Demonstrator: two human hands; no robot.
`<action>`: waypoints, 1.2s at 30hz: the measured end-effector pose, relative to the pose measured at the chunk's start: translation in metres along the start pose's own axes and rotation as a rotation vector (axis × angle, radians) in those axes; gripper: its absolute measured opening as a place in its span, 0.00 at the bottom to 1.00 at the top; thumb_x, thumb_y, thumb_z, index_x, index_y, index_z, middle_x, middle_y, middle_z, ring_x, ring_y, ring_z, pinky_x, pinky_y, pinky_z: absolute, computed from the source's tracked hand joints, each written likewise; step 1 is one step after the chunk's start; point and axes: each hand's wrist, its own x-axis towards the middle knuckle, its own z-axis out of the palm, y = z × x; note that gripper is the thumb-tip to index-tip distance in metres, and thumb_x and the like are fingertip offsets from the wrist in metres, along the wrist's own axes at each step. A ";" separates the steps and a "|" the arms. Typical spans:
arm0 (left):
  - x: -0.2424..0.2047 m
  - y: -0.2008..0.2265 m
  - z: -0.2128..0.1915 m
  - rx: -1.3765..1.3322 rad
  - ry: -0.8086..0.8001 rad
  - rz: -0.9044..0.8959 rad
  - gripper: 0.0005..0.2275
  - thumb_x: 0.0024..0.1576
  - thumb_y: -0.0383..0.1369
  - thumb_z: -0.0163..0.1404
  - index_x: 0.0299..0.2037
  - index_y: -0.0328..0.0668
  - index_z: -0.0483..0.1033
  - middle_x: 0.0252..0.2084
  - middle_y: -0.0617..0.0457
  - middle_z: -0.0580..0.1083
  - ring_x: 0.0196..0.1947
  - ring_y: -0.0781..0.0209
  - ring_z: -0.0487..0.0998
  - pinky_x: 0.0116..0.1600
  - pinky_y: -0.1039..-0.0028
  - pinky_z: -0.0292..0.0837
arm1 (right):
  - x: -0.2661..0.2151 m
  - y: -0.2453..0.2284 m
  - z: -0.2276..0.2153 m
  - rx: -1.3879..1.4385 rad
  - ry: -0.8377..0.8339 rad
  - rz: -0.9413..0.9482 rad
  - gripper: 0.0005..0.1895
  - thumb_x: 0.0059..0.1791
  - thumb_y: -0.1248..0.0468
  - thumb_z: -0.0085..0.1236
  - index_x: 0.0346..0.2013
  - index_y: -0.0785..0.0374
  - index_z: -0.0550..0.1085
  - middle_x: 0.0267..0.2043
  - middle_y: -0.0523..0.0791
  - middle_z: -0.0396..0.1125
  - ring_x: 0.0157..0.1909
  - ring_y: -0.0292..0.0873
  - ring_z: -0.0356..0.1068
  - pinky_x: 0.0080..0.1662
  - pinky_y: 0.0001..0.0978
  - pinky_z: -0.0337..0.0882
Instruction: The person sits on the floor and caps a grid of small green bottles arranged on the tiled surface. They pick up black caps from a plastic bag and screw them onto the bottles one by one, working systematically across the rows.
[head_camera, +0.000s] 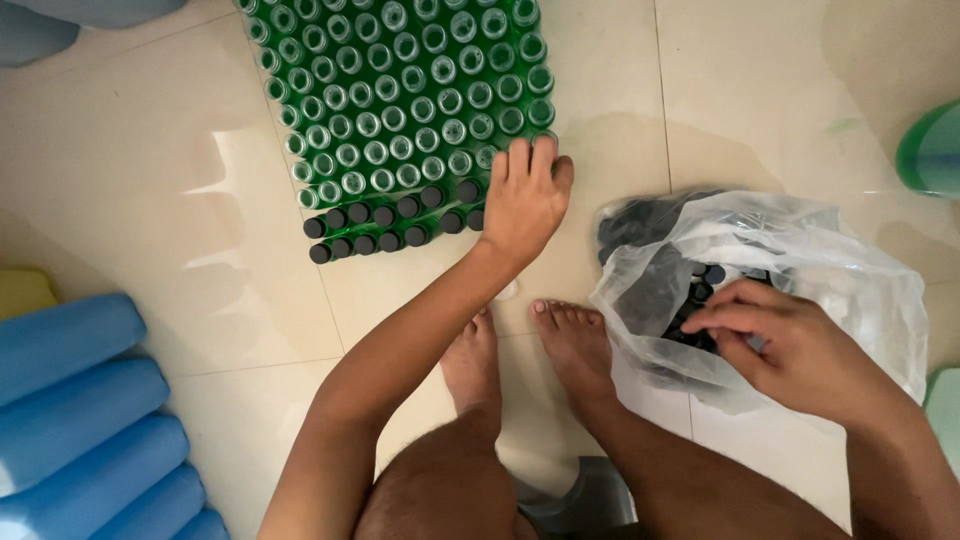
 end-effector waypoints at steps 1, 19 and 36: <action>-0.003 0.000 0.000 -0.022 -0.041 0.011 0.08 0.62 0.15 0.53 0.36 0.39 0.76 0.43 0.47 0.67 0.37 0.47 0.64 0.42 0.58 0.61 | 0.002 -0.008 -0.002 0.035 0.049 -0.017 0.20 0.58 0.67 0.60 0.53 0.40 0.92 0.54 0.34 0.80 0.37 0.33 0.81 0.42 0.27 0.77; 0.000 0.009 -0.070 -0.604 -0.220 -0.195 0.17 0.67 0.32 0.66 0.65 0.47 0.81 0.60 0.53 0.83 0.55 0.47 0.86 0.62 0.59 0.82 | 0.084 -0.081 -0.014 0.094 0.320 0.006 0.15 0.64 0.65 0.61 0.65 0.53 0.87 0.61 0.41 0.84 0.52 0.37 0.81 0.55 0.29 0.76; -0.004 -0.009 -0.106 -1.172 -0.323 -0.490 0.20 0.65 0.36 0.69 0.66 0.53 0.78 0.70 0.56 0.80 0.71 0.56 0.83 0.78 0.64 0.77 | 0.099 -0.106 0.014 0.073 0.205 -0.096 0.27 0.57 0.67 0.67 0.73 0.64 0.77 0.69 0.50 0.74 0.64 0.49 0.81 0.69 0.41 0.83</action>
